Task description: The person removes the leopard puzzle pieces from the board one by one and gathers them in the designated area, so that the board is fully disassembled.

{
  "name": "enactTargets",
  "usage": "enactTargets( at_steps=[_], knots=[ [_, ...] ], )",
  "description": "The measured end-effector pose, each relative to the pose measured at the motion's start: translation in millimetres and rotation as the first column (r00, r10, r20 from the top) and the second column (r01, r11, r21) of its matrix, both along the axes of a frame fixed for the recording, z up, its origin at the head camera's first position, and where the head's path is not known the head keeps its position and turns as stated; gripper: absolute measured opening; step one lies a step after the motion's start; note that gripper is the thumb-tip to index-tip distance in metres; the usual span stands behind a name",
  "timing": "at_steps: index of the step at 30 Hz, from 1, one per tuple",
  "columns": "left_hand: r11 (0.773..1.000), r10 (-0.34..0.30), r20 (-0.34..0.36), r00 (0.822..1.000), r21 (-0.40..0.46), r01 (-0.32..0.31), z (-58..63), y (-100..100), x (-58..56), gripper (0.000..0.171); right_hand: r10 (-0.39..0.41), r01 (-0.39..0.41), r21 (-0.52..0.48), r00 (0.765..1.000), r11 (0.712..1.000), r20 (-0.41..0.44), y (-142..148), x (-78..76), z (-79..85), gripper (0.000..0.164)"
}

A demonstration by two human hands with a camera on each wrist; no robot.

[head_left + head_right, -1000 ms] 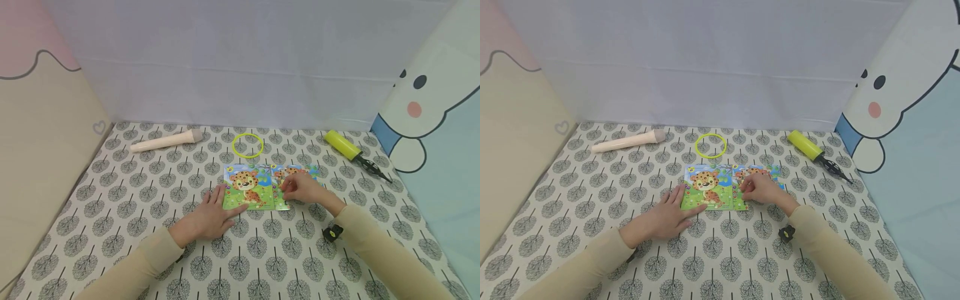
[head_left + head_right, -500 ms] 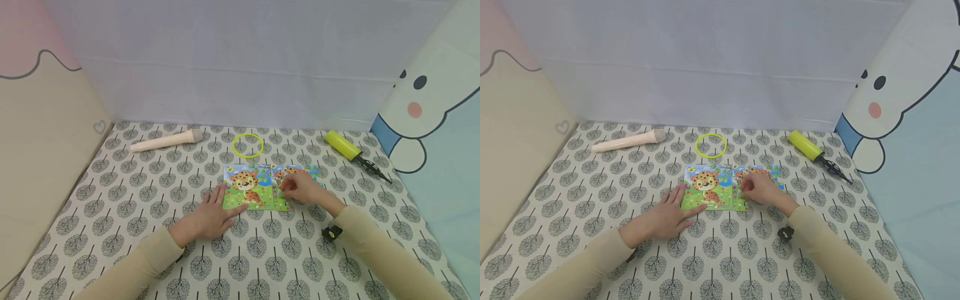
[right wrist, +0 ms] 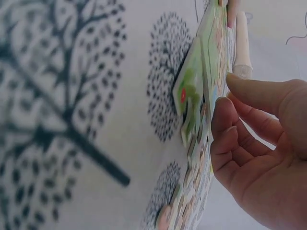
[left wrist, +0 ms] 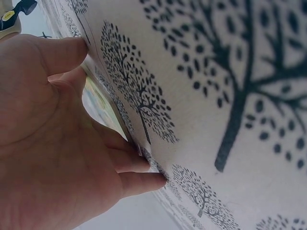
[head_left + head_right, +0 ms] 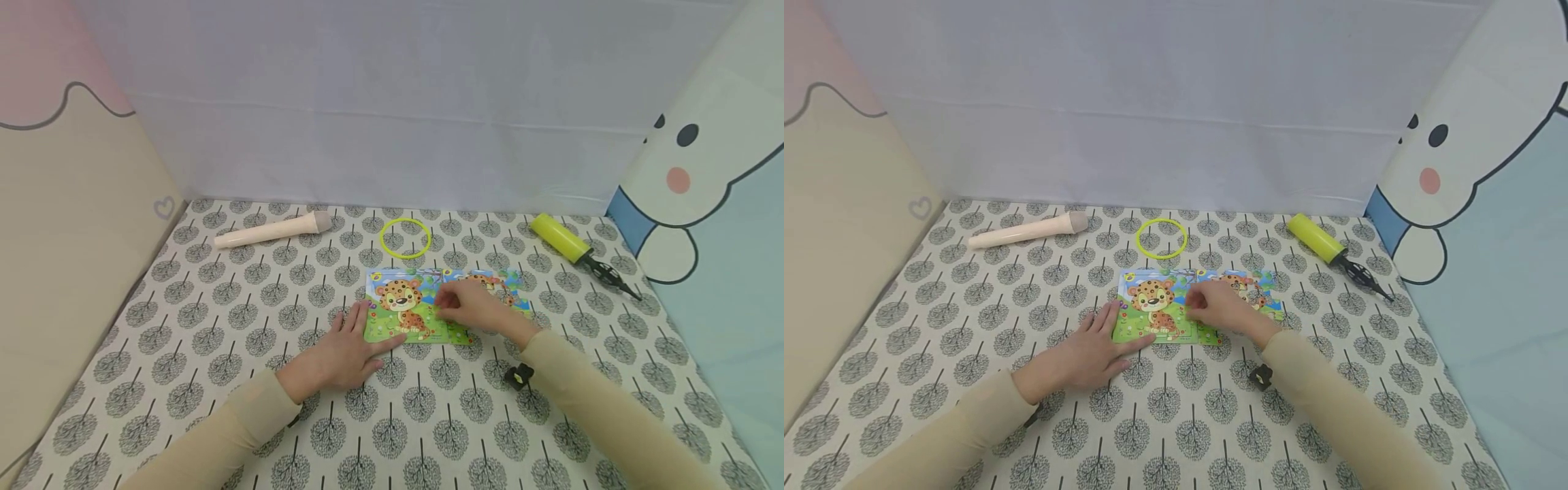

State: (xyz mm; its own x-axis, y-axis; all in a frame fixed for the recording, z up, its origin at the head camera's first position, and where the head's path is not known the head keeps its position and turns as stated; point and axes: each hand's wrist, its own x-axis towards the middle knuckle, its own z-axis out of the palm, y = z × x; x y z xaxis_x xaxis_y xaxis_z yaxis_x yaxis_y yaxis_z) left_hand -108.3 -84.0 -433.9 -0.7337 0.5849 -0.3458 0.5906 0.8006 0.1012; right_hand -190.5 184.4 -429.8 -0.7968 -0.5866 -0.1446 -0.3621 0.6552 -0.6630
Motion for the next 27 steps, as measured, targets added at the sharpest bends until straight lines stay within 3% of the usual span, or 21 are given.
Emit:
enactTargets(
  at_steps=[4,11,19,27],
  knots=[
    [1.000,-0.004,-0.003,1.000,0.003,0.004,-0.1,-0.1,0.1,0.051,0.011,-0.011,0.005,1.000,1.000,-0.014,-11.0,-0.3,-3.7,0.014],
    [1.000,-0.009,0.009,1.000,0.000,0.009,0.5,0.1,-0.9,0.050,0.085,-0.082,0.029,0.988,0.996,-0.126,-27.0,0.6,-10.8,0.018],
    [1.000,-0.010,0.029,1.000,0.010,0.010,-1.7,-0.1,-0.7,0.049,0.080,-0.078,0.028,0.992,0.997,-0.098,-43.5,4.3,-14.1,0.022],
    [1.000,-0.026,0.025,0.999,0.001,0.026,0.4,-1.4,-1.1,0.049,0.126,-0.127,-0.002,0.988,0.992,-0.091,-52.1,7.2,-12.8,0.024]
  ],
)
